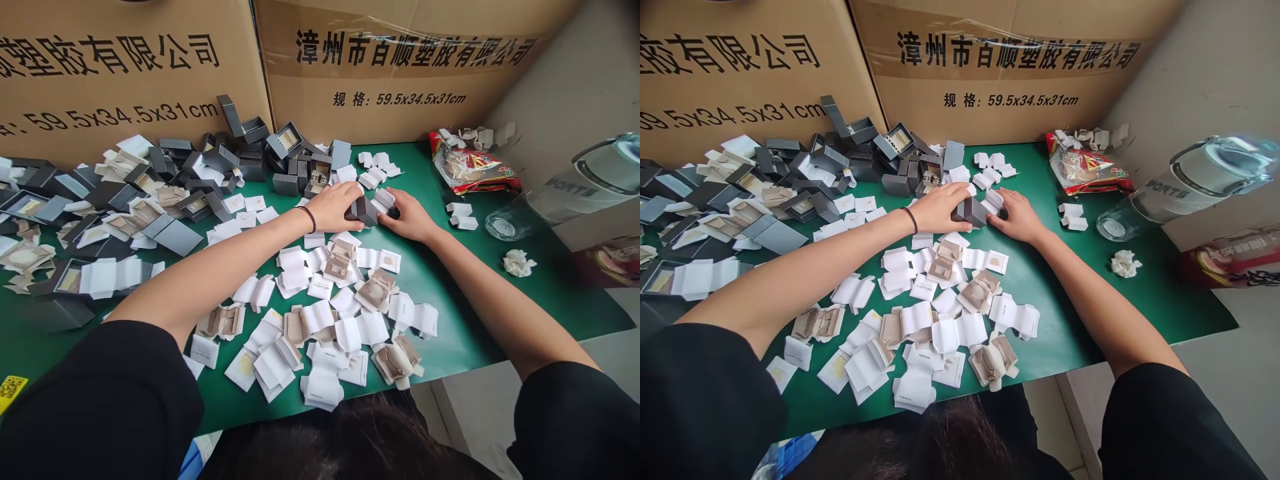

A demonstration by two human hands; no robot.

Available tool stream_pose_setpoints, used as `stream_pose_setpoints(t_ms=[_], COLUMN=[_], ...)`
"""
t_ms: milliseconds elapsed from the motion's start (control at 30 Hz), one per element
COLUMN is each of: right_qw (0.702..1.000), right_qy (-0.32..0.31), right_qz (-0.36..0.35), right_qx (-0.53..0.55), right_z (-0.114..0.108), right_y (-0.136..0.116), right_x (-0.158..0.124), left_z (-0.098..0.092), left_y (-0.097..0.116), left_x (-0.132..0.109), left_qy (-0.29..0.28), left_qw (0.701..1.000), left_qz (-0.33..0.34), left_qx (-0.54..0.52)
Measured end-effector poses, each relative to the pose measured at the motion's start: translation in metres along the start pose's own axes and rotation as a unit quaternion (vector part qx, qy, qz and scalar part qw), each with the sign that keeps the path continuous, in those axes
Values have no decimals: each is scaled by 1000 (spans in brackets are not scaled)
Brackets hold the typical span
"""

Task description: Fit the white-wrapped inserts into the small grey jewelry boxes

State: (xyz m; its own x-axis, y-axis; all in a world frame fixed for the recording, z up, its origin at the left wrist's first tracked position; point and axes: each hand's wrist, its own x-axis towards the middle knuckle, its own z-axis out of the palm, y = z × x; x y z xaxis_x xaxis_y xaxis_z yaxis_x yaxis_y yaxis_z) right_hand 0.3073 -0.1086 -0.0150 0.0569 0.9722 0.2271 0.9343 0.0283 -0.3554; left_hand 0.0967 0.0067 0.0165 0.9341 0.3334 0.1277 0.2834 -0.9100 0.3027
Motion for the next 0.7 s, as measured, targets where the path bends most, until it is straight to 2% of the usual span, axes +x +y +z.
stream_pose_setpoints(t_ms=[200,367,500,567,600,700], right_qw=[995,991,984,978,975,970], right_qy=[17,-5,1,18,34,47], right_qz=[26,-27,-53,-57,-60,-76], right_qx=[91,134,172,199,209,225], right_z=[-3,2,11,15,17,23], right_y=[-26,-53,-71,-78,-82,-91], right_x=[-10,-17,-17,-14,-13,-5], left_z=[-7,-12,-19,-23,-24,-22], left_y=[8,3,-9,-16,-19,-26], left_x=[-14,-37,-59,-69,-73,-81], left_qy=[-39,-32,14,39,50,78], left_qw=[999,999,990,959,930,808], left_qz=[-3,19,-62,-113,-129,-169], left_qx=[15,9,-123,-257,-342,-559])
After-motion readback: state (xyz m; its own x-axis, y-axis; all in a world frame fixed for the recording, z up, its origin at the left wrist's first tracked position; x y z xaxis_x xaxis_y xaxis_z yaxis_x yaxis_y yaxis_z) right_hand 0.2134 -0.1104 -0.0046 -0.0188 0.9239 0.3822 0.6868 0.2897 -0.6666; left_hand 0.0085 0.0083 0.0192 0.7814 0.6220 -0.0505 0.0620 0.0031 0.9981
